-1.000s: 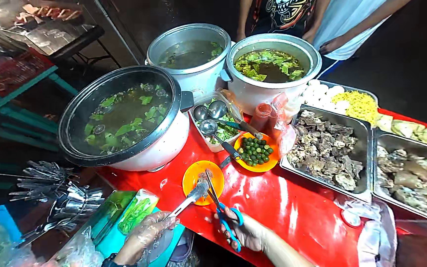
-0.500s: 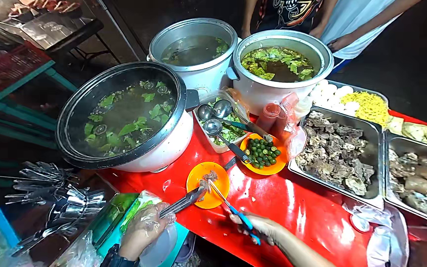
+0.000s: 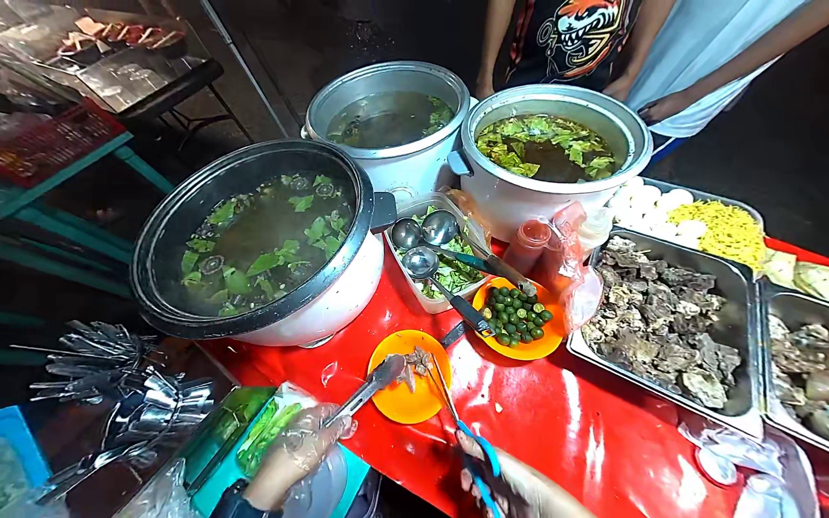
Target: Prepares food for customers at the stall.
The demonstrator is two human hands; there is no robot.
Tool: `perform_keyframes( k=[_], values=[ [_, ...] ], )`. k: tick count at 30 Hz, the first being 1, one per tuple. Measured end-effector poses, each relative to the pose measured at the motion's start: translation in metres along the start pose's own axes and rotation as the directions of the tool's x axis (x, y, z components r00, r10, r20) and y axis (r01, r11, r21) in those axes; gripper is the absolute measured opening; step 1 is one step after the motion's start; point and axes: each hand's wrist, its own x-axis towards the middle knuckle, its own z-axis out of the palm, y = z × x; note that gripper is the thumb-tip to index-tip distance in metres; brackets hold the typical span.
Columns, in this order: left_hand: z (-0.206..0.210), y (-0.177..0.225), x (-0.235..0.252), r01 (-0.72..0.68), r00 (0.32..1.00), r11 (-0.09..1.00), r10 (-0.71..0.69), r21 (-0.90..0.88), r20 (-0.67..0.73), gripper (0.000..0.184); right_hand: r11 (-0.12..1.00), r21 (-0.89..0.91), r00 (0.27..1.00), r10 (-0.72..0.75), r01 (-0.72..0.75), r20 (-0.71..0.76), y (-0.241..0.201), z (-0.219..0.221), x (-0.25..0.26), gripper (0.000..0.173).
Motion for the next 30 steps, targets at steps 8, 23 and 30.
perform_keyframes(
  k=[8,23,30],
  values=[
    [0.101,0.008,-0.034,0.191,0.981,0.574,-0.139,-0.796,0.135,0.024,0.953,0.301,0.996,0.007,-0.032,0.084,-0.005,0.058,0.025,0.052],
    [0.083,-0.004,-0.035,0.125,0.964,0.961,-0.176,-0.246,-0.198,0.035,0.981,0.193,0.999,0.018,-0.013,-0.028,0.001,0.043,0.013,0.052],
    [0.063,0.032,-0.004,0.266,0.951,0.934,-0.214,0.238,-0.223,0.046,0.964,0.264,1.0,0.018,-0.018,0.002,0.002,0.039,0.012,0.05]
  ],
)
